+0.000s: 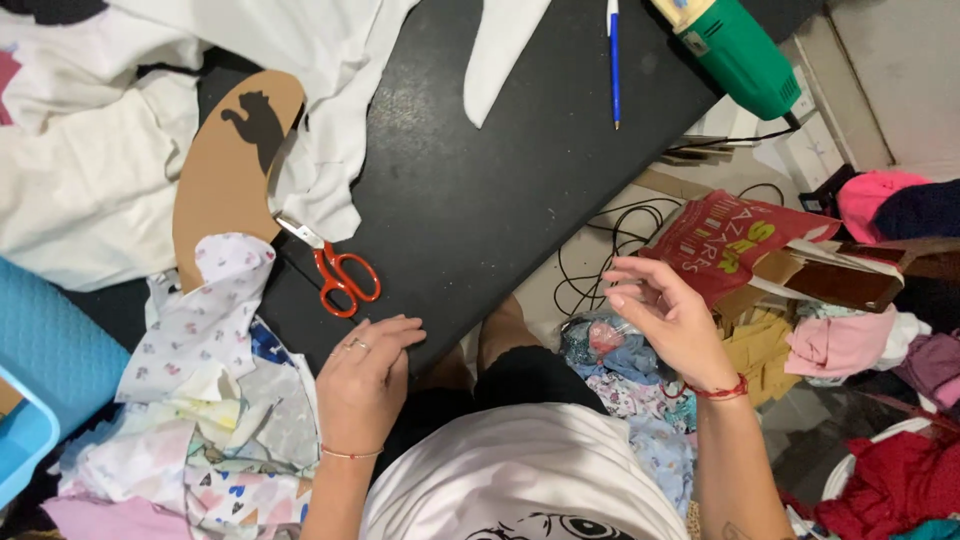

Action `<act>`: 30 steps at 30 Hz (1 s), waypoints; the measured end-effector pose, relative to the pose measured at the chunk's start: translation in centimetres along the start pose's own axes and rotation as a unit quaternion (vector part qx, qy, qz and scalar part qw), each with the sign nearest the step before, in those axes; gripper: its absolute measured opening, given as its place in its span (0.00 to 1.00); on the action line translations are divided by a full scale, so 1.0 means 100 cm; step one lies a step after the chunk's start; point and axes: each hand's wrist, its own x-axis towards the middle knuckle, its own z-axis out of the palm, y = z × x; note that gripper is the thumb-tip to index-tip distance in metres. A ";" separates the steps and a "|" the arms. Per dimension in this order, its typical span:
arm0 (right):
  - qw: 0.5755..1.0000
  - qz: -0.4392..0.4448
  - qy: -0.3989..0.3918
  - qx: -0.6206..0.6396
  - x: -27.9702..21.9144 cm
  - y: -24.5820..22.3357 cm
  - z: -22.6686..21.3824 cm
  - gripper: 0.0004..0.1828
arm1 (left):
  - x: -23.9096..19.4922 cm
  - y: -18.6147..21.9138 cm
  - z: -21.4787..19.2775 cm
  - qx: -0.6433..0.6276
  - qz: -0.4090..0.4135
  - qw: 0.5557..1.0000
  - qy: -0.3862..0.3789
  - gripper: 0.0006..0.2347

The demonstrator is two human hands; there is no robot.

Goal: Tracing a pattern onto fabric and cutting it out using an electric rotary cutter

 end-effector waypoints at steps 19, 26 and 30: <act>0.995 -0.098 0.007 -0.001 0.073 -0.054 -0.040 0.15 | 0.053 0.033 0.012 -0.088 -0.119 0.989 0.026 0.11; 0.889 -0.311 0.154 -0.298 0.179 -0.059 -0.114 0.19 | 0.136 0.044 0.022 -0.053 -0.298 0.948 0.100 0.07; 0.872 -0.269 0.109 -0.394 0.239 -0.019 -0.149 0.34 | 0.198 0.022 0.043 0.014 -0.310 0.942 0.127 0.06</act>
